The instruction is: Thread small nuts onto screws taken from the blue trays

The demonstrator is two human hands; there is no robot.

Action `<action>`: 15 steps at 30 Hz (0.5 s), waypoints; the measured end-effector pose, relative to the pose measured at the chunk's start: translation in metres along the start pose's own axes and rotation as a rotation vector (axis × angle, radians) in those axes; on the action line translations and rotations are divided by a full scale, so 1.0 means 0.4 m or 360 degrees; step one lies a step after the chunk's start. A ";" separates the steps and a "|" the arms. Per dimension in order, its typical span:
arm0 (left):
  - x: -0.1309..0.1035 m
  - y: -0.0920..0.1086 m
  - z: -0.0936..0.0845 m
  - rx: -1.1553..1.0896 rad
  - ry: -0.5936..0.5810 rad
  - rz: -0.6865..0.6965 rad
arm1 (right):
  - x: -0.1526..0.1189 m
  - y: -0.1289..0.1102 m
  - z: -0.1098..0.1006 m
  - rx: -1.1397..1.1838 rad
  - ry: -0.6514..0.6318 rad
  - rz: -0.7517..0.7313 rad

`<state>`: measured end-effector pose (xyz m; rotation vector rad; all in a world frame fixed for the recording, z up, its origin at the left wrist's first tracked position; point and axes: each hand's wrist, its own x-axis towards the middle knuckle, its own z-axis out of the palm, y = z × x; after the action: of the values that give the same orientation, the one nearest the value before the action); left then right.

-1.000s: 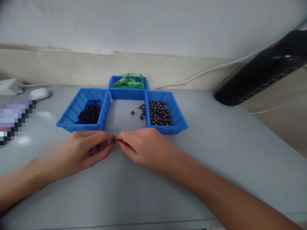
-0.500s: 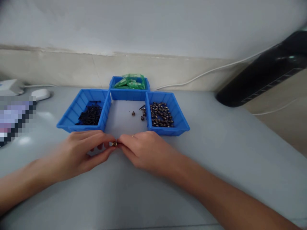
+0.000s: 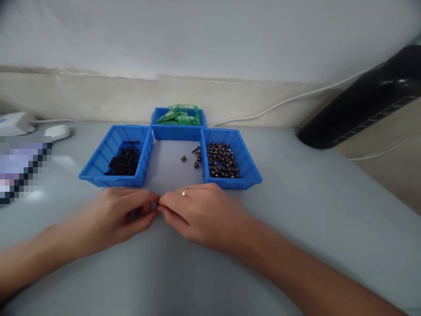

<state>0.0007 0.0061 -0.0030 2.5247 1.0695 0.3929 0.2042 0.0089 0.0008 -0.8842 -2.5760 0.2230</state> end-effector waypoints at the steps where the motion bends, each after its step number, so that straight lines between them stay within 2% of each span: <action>1: 0.000 -0.001 0.000 -0.0025 0.0008 -0.0004 | 0.000 0.000 -0.001 0.0005 -0.0001 0.0004; 7: 0.002 -0.008 0.003 -0.0053 0.0102 0.0017 | -0.001 0.005 -0.005 0.0014 -0.0116 0.0168; 10: 0.002 -0.007 0.002 -0.0053 0.0214 0.0053 | 0.001 0.010 -0.004 0.0065 -0.0116 0.0235; 15: -0.001 0.001 -0.004 -0.0091 0.0381 0.0143 | 0.002 0.011 0.001 0.0061 -0.0114 0.0178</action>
<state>0.0001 0.0059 -0.0013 2.5272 1.0134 0.7559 0.2060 0.0129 -0.0008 -1.0246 -2.5809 0.3413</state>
